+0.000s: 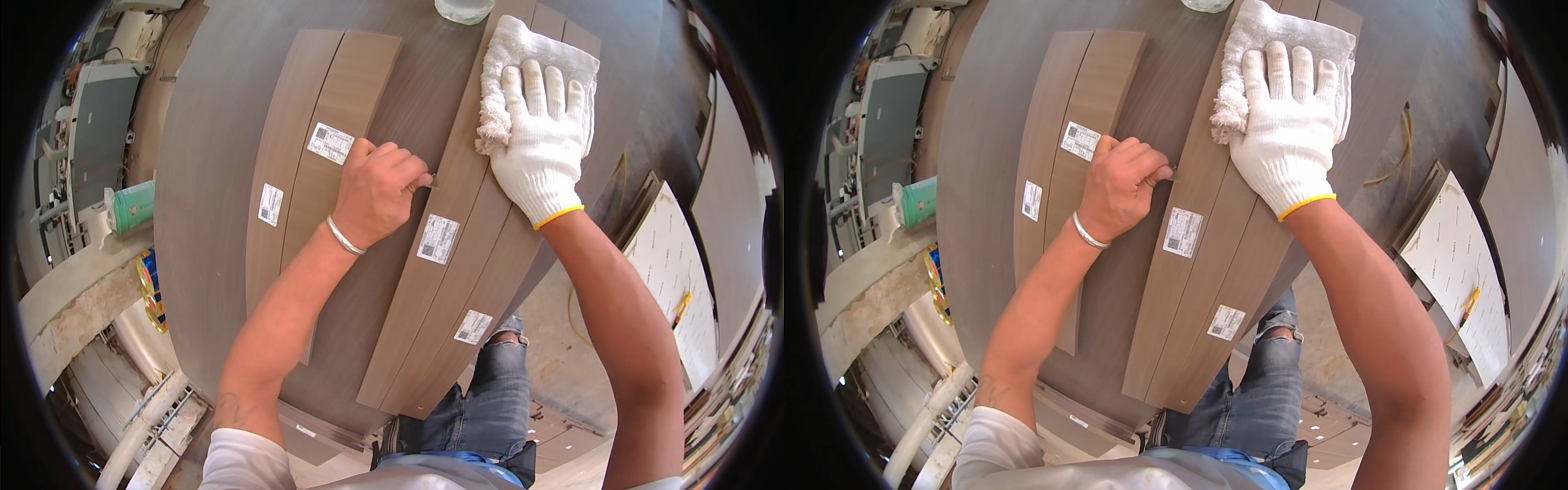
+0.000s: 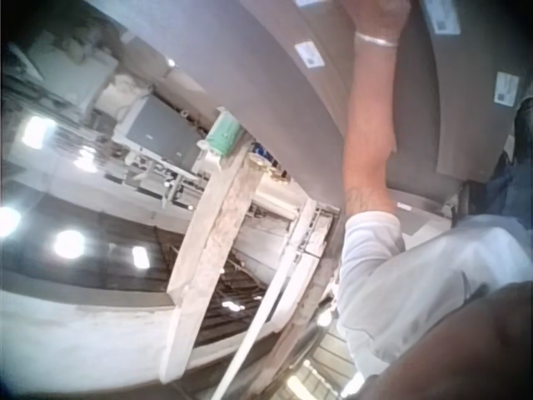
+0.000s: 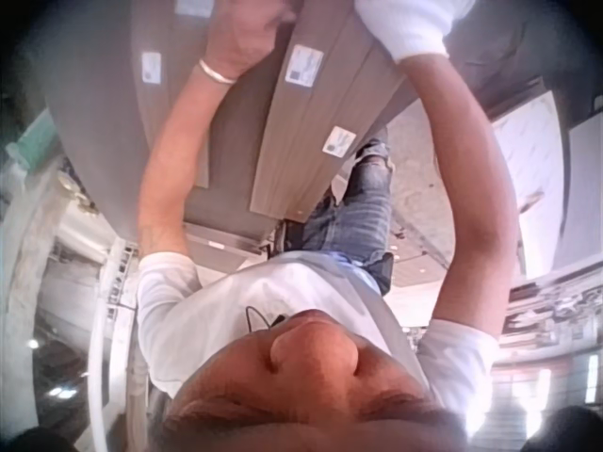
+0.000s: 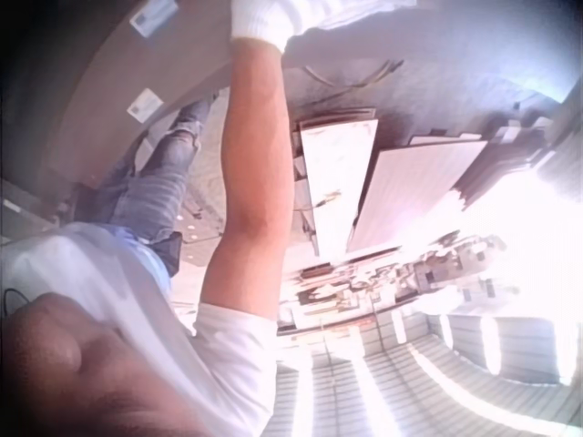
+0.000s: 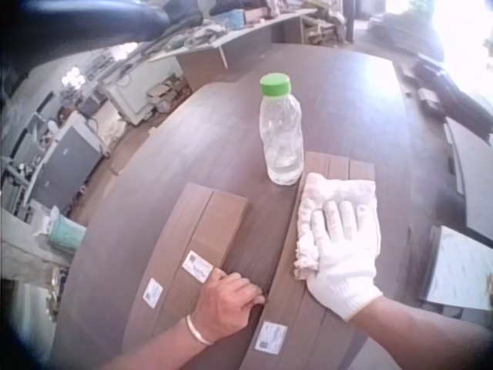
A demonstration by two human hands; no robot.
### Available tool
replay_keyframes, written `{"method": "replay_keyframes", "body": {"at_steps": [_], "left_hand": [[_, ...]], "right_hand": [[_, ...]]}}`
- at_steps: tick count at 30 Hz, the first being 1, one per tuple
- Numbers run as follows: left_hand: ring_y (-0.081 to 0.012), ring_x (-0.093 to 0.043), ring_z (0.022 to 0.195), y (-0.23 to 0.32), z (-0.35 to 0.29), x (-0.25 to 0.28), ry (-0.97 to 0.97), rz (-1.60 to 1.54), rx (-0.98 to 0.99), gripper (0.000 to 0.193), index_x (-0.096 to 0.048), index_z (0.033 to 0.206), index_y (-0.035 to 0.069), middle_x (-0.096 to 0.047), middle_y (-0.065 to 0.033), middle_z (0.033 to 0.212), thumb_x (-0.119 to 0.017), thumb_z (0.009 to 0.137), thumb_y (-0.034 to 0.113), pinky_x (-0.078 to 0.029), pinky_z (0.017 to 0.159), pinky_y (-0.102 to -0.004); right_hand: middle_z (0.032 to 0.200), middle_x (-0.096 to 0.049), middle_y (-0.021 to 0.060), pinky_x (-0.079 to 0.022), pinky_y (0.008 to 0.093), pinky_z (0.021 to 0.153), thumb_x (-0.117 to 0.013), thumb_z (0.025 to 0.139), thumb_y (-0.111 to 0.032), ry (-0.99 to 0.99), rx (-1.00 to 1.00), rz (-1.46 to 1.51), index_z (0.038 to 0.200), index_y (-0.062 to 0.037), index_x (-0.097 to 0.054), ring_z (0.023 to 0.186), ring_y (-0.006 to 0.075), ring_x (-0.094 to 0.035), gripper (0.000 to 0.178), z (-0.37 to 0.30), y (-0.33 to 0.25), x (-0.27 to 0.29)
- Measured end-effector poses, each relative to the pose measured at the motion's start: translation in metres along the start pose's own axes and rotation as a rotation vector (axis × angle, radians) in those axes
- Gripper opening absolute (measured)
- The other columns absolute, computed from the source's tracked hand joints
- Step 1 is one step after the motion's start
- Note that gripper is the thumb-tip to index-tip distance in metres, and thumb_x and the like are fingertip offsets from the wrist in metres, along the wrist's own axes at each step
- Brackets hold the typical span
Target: The person wipes several flat wooden panels on a workbench using a white cloth and a liquid from a plastic bottle. They repeatedly wipe each panel, occasionally repositioning them, and then stack the cleaned panels together.
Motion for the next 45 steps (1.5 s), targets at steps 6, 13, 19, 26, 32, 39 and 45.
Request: {"method": "replay_keyframes", "body": {"at_steps": [6, 13, 19, 26, 32, 39, 45], "left_hand": [[-0.0220, -0.054, 0.070, 0.003, 0.001, 0.001, -0.008, 0.001, 0.027, 0.019, -0.069, 0.081, 0.009, -0.061, -0.0008, 0.073, -0.074, 0.096, 0.020, -0.035, 0.075, -0.0366], [-0.0227, -0.053, 0.069, -0.001, -0.002, -0.001, -0.028, 0.028, -0.007, 0.027, -0.067, 0.079, 0.009, -0.058, -0.0013, 0.071, -0.074, 0.097, 0.029, -0.035, 0.074, -0.0376], [-0.0228, -0.052, 0.069, 0.004, -0.017, 0.003, -0.051, 0.049, -0.034, 0.026, -0.065, 0.078, 0.009, -0.057, -0.0012, 0.070, -0.076, 0.096, 0.026, -0.035, 0.075, -0.0380], [-0.0229, -0.051, 0.069, 0.000, -0.004, -0.003, 0.027, 0.068, -0.058, 0.025, -0.064, 0.078, 0.009, -0.057, -0.0011, 0.070, -0.077, 0.093, 0.024, -0.034, 0.074, -0.0379], [-0.0226, -0.051, 0.068, 0.006, -0.026, 0.002, -0.011, 0.052, -0.039, 0.025, -0.064, 0.079, 0.009, -0.054, -0.0016, 0.069, -0.077, 0.094, 0.025, -0.033, 0.074, -0.0381], [-0.0227, -0.050, 0.067, 0.007, -0.027, 0.003, 0.003, 0.051, -0.059, 0.026, -0.063, 0.079, 0.009, -0.053, -0.0017, 0.069, -0.077, 0.094, 0.025, -0.033, 0.073, -0.0382], [-0.0225, -0.050, 0.067, 0.007, -0.035, 0.003, -0.007, 0.043, -0.056, 0.025, -0.063, 0.078, 0.010, -0.052, -0.0015, 0.068, -0.077, 0.093, 0.024, -0.033, 0.073, -0.0382]], "right_hand": [[0.160, -0.051, 0.0165, -0.022, 0.0577, 0.129, -0.072, 0.087, -0.036, 0.056, 0.003, 0.022, 0.154, -0.0090, -0.055, 0.149, 0.0384, -0.043, 0.075, 0.000, 0.000, -0.001], [0.159, -0.053, 0.0167, -0.023, 0.0572, 0.129, -0.072, 0.086, -0.036, 0.060, 0.017, -0.004, 0.153, -0.0089, -0.057, 0.148, 0.0392, -0.044, 0.074, 0.001, 0.001, -0.002], [0.162, -0.051, 0.0165, -0.021, 0.0563, 0.130, -0.070, 0.089, -0.036, 0.017, -0.001, -0.002, 0.156, -0.0095, -0.054, 0.151, 0.0390, -0.042, 0.074, 0.000, 0.001, -0.001], [0.161, -0.051, 0.0168, -0.022, 0.0566, 0.130, -0.069, 0.090, -0.034, 0.033, 0.008, -0.010, 0.156, -0.0086, -0.054, 0.150, 0.0394, -0.043, 0.072, 0.002, -0.001, 0.002], [0.161, -0.052, 0.0168, -0.023, 0.0564, 0.129, -0.070, 0.089, -0.033, 0.044, 0.010, -0.021, 0.154, -0.0086, -0.056, 0.150, 0.0393, -0.043, 0.071, 0.002, 0.000, 0.002], [0.161, -0.051, 0.0159, -0.022, 0.0560, 0.129, -0.071, 0.089, -0.036, 0.033, 0.007, -0.013, 0.156, -0.0105, -0.055, 0.151, 0.0387, -0.042, 0.073, 0.000, -0.002, 0.000], [0.162, -0.050, 0.0151, -0.022, 0.0553, 0.130, -0.073, 0.088, -0.041, 0.020, 0.004, -0.042, 0.157, -0.0117, -0.054, 0.151, 0.0376, -0.042, 0.077, 0.001, -0.001, 0.000]]}}
Point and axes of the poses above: each hand's wrist, its own z-axis towards the middle knuckle, its own x-axis out of the back of the hand, y = z × x, the point moved 1 cm from there along z, towards the middle knuckle
